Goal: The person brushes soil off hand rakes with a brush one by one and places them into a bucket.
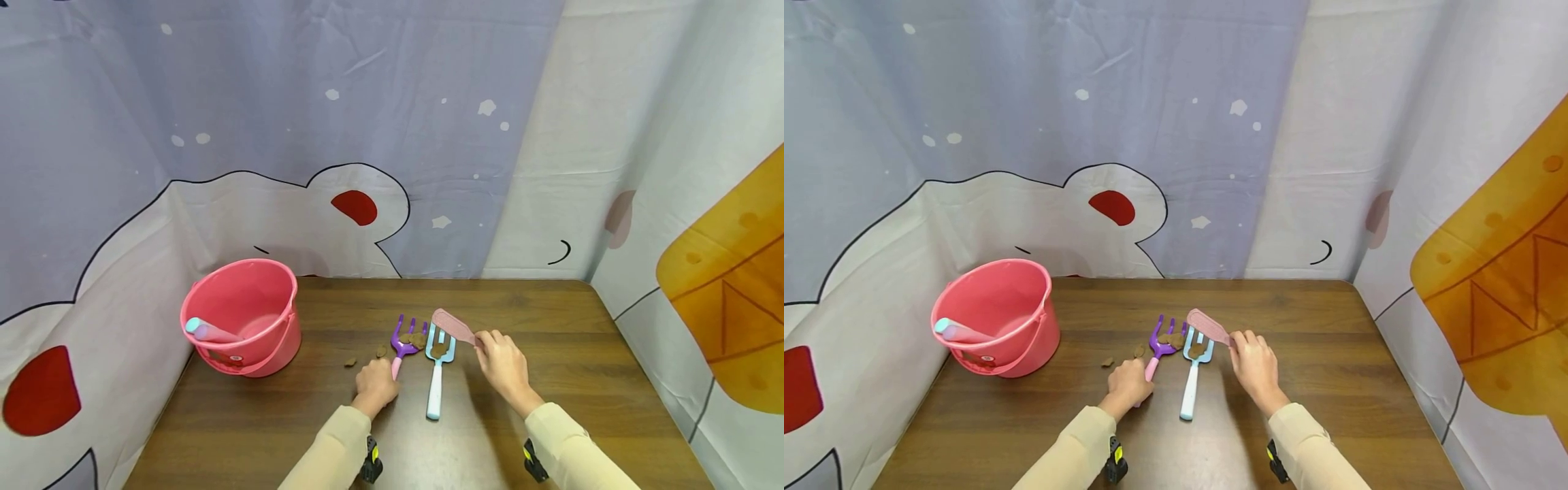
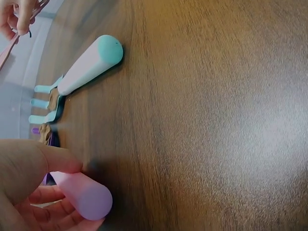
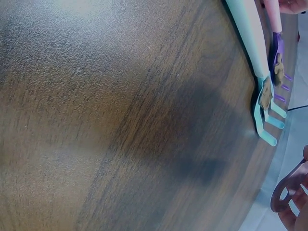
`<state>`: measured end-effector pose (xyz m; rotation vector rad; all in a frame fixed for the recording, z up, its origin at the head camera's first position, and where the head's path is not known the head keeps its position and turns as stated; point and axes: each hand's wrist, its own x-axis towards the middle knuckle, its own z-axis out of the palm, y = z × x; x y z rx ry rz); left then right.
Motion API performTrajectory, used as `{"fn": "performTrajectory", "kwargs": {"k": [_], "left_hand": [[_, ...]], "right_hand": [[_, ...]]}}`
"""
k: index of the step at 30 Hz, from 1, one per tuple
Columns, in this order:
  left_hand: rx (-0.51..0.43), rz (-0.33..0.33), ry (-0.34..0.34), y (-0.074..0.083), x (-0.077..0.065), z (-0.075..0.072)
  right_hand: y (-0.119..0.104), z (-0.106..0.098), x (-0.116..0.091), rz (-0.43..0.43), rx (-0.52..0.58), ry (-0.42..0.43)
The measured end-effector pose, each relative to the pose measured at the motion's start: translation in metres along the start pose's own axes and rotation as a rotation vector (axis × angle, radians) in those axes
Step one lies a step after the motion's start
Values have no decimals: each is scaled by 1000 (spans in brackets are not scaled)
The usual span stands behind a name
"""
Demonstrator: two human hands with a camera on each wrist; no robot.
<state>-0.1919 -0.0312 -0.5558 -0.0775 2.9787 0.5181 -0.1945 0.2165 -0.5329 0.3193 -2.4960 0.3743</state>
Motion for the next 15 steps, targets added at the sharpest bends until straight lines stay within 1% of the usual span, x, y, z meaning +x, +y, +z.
{"fn": "performTrajectory", "kwargs": {"k": [4, 10, 15], "left_hand": [[12, -8, -3, -2, 2, -4], [23, -9, 17, -6, 3, -8], [33, -8, 4, -8, 5, -10]], "right_hand": [[0, -1, 0, -1, -1, 0], [0, -1, 1, 2, -3, -4], [0, -2, 0, 7, 0, -6]]}}
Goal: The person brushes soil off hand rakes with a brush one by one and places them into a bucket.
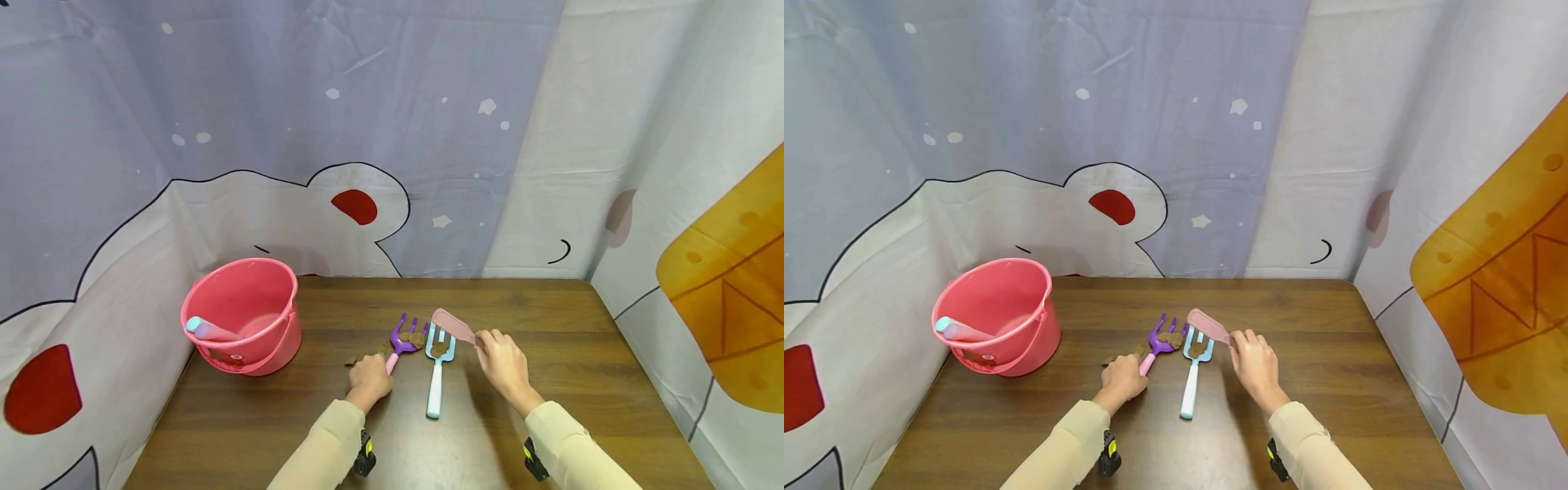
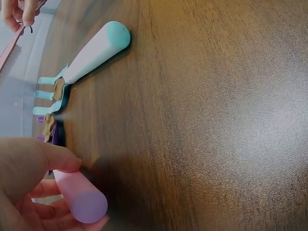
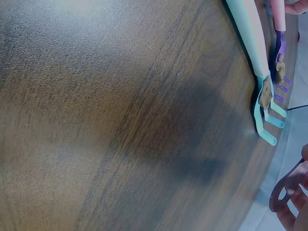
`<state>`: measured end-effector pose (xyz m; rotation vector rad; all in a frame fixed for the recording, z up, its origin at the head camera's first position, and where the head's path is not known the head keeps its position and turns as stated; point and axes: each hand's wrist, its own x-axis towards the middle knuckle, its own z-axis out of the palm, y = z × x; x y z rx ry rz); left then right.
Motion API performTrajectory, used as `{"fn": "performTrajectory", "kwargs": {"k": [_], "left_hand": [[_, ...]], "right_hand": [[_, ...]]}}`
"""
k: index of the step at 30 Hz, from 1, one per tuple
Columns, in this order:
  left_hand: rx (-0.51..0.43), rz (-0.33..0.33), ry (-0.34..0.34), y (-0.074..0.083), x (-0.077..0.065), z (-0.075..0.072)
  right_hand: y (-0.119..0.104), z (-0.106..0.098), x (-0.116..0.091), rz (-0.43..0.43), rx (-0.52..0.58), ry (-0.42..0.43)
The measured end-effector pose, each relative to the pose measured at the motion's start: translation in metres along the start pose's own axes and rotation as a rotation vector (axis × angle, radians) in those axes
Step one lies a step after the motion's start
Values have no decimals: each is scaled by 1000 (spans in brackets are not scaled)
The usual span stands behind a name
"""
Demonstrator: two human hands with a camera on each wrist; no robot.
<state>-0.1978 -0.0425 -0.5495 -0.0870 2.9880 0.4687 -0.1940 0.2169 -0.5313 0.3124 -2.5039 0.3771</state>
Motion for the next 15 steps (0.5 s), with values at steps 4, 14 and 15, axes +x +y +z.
{"fn": "performTrajectory", "kwargs": {"k": [4, 14, 15], "left_hand": [[4, -1, -9, -1, 1, -3], [2, -11, -4, -7, 1, -8], [-4, -8, -1, -8, 1, -8]], "right_hand": [[-1, 0, 0, -3, 0, 0], [-3, 2, 2, 5, 2, -15], [-3, 2, 2, 7, 2, -17]]}}
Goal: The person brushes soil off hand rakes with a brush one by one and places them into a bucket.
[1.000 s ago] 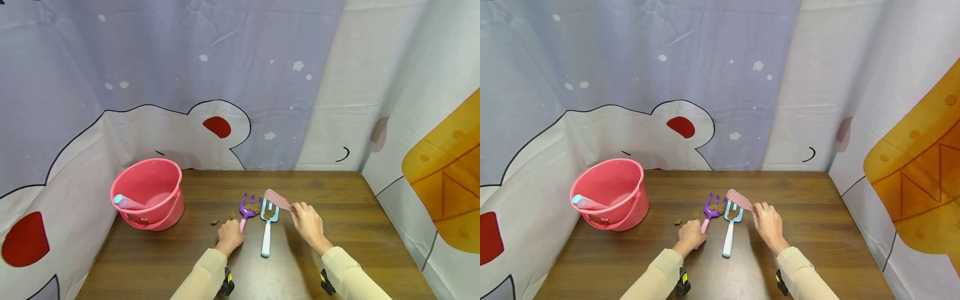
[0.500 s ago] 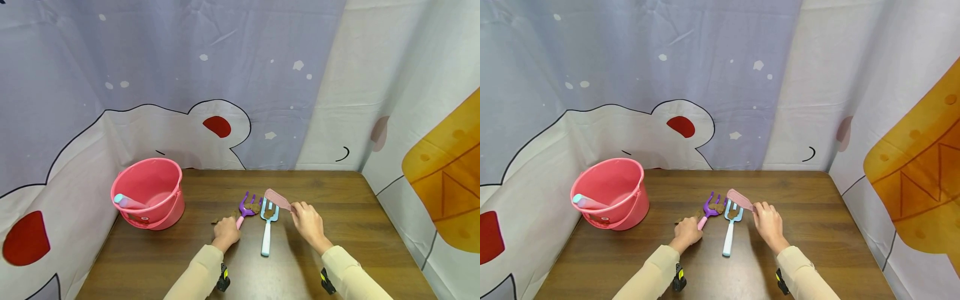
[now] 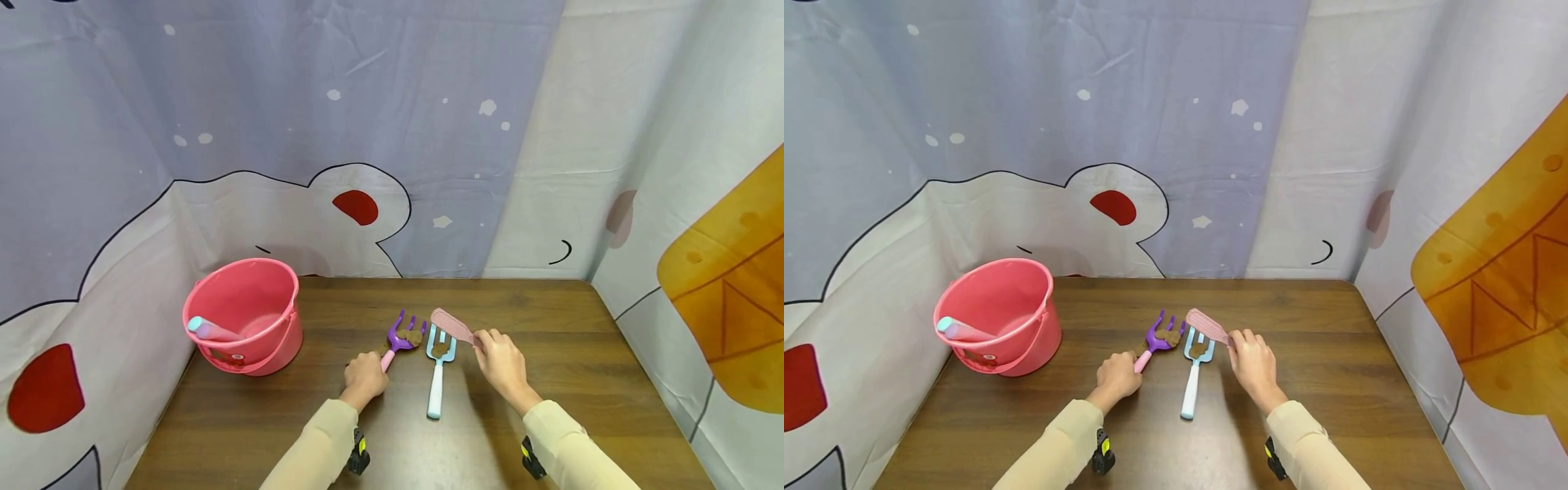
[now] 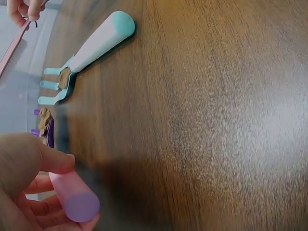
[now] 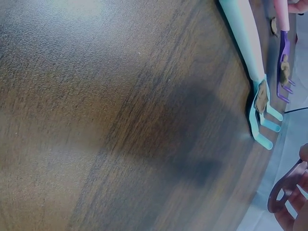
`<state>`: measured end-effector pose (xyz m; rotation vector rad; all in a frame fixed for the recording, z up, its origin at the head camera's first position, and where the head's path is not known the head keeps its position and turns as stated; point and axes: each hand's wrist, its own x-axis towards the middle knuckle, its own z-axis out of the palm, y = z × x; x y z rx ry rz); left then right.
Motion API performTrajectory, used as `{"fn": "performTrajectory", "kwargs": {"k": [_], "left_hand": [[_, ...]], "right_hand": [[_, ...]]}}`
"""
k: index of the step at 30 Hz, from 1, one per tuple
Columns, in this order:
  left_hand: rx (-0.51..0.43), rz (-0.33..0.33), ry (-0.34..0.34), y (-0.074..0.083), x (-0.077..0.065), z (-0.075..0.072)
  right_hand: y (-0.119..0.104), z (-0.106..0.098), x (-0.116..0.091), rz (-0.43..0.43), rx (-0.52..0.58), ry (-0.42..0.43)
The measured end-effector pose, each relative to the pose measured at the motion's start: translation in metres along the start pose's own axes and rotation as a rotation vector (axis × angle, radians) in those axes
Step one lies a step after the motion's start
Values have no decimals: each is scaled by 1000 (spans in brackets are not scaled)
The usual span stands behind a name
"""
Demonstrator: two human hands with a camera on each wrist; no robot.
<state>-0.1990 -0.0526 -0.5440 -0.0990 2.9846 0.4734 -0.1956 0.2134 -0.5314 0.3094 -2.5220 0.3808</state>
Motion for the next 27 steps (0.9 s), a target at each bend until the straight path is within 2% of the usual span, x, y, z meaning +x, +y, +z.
{"fn": "performTrajectory", "kwargs": {"k": [12, 22, 27], "left_hand": [[-16, 79, 61, -11, -1, -14], [2, 127, 75, -12, -9, -30], [22, 177, 100, -7, -14, -37]], "right_hand": [[-6, 2, 3, -2, 9, -3], [-26, 4, 8, -63, 22, 5], [-37, 8, 9, -113, 35, 7]]}}
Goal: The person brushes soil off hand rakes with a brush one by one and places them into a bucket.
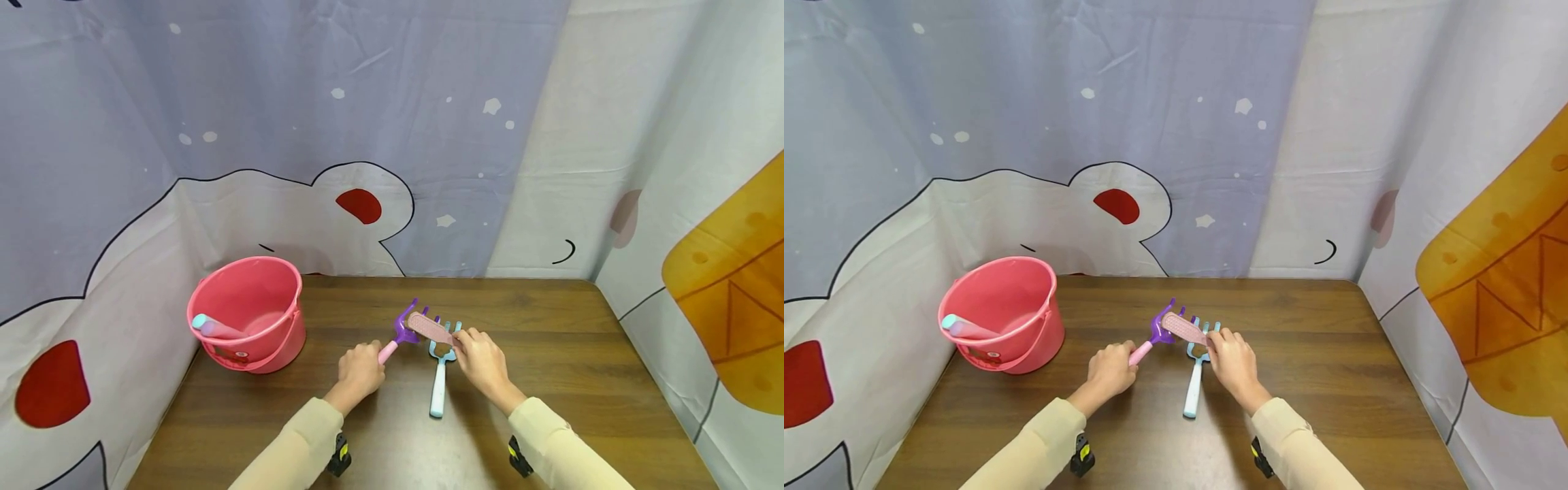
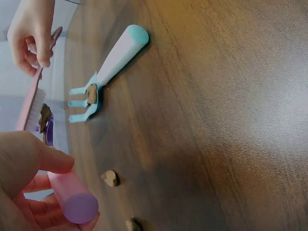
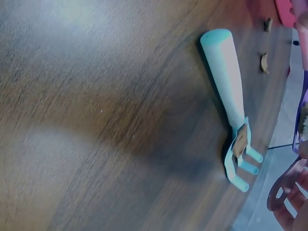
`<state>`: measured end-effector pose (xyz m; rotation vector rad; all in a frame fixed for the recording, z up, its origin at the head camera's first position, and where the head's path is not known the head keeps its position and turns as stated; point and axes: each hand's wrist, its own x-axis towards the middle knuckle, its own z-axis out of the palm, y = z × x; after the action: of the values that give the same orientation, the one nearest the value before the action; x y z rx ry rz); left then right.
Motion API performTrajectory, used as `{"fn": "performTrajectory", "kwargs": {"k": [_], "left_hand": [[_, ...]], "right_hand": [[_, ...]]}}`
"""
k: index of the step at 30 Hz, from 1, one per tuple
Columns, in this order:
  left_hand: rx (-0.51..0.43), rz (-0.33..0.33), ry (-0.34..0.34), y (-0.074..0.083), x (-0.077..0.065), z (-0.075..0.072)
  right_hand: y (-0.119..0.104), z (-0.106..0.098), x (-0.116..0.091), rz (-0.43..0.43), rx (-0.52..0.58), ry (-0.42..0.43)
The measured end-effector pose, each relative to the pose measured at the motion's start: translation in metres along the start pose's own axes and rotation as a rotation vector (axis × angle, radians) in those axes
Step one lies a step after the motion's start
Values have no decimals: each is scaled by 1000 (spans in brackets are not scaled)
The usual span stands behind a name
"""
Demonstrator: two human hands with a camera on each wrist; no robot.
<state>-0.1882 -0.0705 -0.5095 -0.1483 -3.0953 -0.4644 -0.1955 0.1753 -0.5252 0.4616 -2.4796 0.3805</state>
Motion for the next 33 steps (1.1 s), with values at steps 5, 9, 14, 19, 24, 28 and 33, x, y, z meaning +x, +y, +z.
{"fn": "performTrajectory", "kwargs": {"k": [5, 9, 14, 19, 24, 28, 33], "left_hand": [[17, 43, 33, 3, -1, -5], [30, 55, 52, 2, -1, -9], [37, 37, 43, 1, -2, -13], [26, 45, 47, -1, -4, -17], [13, 44, 72, -9, -7, -22], [17, 39, 82, -16, -7, -25], [8, 47, 91, -22, -9, -31]], "right_hand": [[-9, 0, 2, -37, 23, -11], [-15, -1, 4, -29, 28, -25], [-22, 1, 6, -66, 37, -20], [-24, 2, 7, -100, 42, -1], [-17, 1, 5, -78, 9, 18], [-10, 1, 3, -36, 5, 0], [-4, 1, 2, -9, 6, -16]]}}
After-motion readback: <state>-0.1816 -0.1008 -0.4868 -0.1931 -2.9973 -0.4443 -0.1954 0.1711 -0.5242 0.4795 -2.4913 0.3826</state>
